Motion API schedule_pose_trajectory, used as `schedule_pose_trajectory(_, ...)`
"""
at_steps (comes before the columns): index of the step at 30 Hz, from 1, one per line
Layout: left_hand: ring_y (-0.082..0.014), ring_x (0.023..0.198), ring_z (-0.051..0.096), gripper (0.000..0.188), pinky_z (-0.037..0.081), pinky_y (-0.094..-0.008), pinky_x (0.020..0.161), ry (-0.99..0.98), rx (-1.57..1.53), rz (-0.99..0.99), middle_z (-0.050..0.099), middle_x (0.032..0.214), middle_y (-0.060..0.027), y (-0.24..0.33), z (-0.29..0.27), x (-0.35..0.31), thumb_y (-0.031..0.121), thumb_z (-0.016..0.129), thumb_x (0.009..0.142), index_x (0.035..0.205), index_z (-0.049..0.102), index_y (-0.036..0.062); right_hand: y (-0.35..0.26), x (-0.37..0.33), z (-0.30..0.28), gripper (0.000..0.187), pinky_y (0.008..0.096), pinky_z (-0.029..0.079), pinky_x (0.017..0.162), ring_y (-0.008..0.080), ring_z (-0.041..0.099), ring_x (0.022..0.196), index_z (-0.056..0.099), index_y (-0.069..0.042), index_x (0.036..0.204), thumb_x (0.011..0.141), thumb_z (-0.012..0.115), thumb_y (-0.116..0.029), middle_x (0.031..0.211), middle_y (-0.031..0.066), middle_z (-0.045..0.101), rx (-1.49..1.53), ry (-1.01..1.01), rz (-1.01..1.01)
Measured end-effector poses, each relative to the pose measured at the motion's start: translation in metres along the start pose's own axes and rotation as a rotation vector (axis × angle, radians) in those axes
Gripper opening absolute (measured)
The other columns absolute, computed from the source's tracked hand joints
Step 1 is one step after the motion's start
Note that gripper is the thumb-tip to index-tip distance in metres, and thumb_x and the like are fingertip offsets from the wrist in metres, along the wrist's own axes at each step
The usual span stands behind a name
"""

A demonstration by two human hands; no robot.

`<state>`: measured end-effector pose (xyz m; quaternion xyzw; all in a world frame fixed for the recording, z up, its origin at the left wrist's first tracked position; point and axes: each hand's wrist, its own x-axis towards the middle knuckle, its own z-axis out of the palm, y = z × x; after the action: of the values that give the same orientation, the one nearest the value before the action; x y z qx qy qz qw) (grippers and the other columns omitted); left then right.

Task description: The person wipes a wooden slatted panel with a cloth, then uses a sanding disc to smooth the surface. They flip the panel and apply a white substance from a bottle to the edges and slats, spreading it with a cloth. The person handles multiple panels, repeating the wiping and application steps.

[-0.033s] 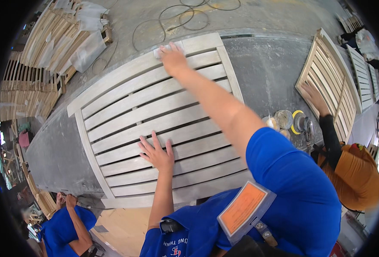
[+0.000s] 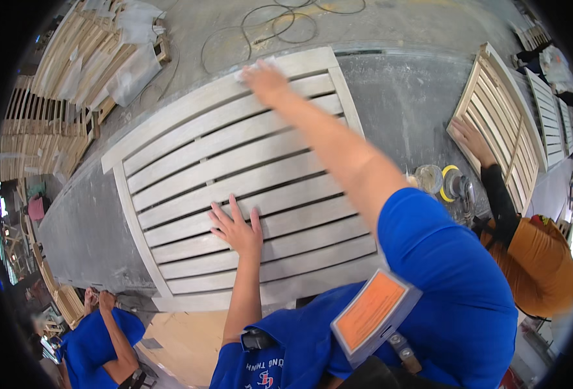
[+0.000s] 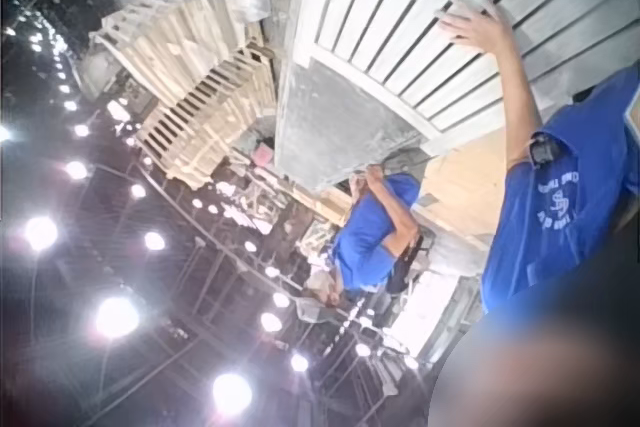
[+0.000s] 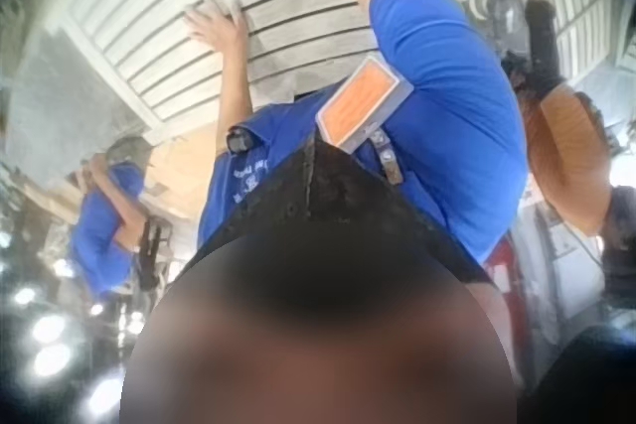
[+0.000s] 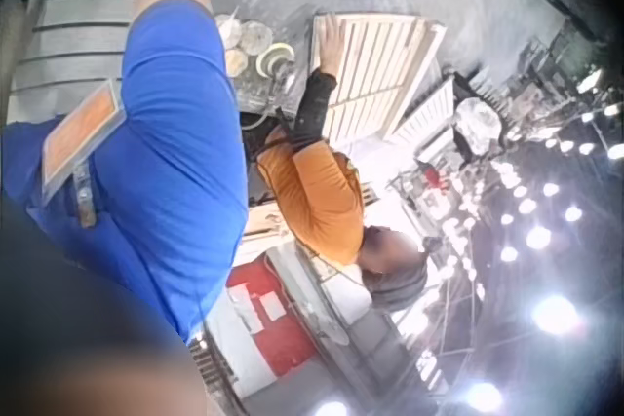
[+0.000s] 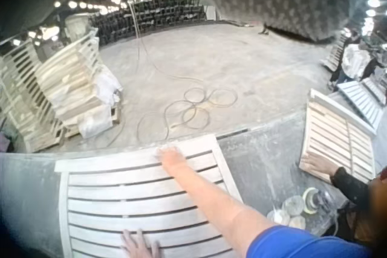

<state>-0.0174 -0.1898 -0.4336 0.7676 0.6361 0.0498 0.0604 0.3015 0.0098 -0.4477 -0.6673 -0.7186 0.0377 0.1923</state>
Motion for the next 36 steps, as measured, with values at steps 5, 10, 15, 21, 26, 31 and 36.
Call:
schedule_pose_trajectory(5,-0.0504,0.14,0.015,0.066,0.012,-0.0697,0.106,0.062,-0.016,0.035,0.018,0.154,-0.0264,0.003,0.002,0.005,0.047,0.058,0.088,0.146,0.038,0.0206,0.042,-0.074,-0.077,0.04,0.0533,0.032,0.108,0.0307,0.038,0.135,0.051,-0.021,0.135,0.095,0.049,-0.026,0.143,-0.0021,0.047,-0.478,-0.138,0.289)
schedule_pose_trajectory(10,-0.0503,0.14,0.017,0.066,0.013,-0.0695,0.106,0.083,-0.021,0.041,0.019,0.153,-0.0265,0.002,0.007,0.005,0.045,0.059,0.088,0.146,0.038,0.0211,0.074,-0.118,-0.02,0.041,0.06,0.028,0.108,0.0307,0.032,0.139,0.052,-0.023,0.135,0.094,0.051,-0.027,0.143,-0.003,0.047,-0.353,-0.017,0.266)
schedule_pose_trajectory(15,-0.0472,0.141,0.017,0.067,0.013,-0.0696,0.106,0.11,0.001,0.041,0.021,0.153,-0.0249,0.002,0.005,0.005,0.05,0.058,0.086,0.145,0.04,0.0236,0.055,-0.125,-0.037,0.041,0.0612,0.02,0.111,0.0351,0.028,0.141,0.053,-0.017,0.134,0.095,0.045,-0.026,0.141,0.0003,0.051,-0.458,0.069,0.273)
schedule_pose_trajectory(21,-0.0462,0.14,0.019,0.067,0.016,-0.0674,0.107,0.06,-0.004,0.078,0.021,0.154,-0.0226,-0.011,0.003,-0.004,0.046,0.06,0.086,0.145,0.039,0.0227,-0.006,-0.094,-0.03,0.043,0.0619,0.016,0.112,0.0386,0.027,0.14,0.052,-0.016,0.136,0.097,0.044,-0.032,0.14,0.0024,0.052,-0.359,-0.115,0.252)
schedule_pose_trajectory(26,-0.0436,0.141,0.019,0.069,0.016,-0.0626,0.11,-0.007,0.086,-0.046,0.022,0.152,-0.0264,-0.1,-0.017,-0.099,0.043,0.063,0.085,0.145,0.039,0.0175,0.034,-0.12,-0.033,0.041,0.0594,0.022,0.111,0.0334,0.03,0.14,0.052,-0.02,0.136,0.098,0.043,-0.033,0.139,0.0057,0.052,-0.456,-0.071,0.352)
schedule_pose_trajectory(31,-0.0365,0.132,0.038,0.069,0.033,-0.0463,0.107,0.375,-0.466,-0.975,0.039,0.143,-0.025,-0.158,-0.006,-0.206,0.038,0.063,0.09,0.137,0.04,-0.0066,-0.025,-0.058,0.052,0.042,0.0434,0.03,0.112,0.0336,0.042,0.132,0.05,-0.004,0.134,0.097,0.044,-0.026,0.14,0.0156,0.049,-0.029,0.029,0.144)
schedule_pose_trajectory(36,-0.0292,0.114,0.057,0.055,0.049,-0.0409,0.094,0.436,-1.841,-1.309,0.055,0.129,-0.0177,-0.152,-0.01,-0.191,0.03,0.061,0.095,0.131,0.044,-0.0069,-0.089,-0.002,0.095,0.039,0.0466,0.033,0.11,0.0347,0.04,0.134,0.053,-0.01,0.132,0.096,0.049,-0.024,0.142,0.0088,0.049,0.058,-0.016,-0.178)
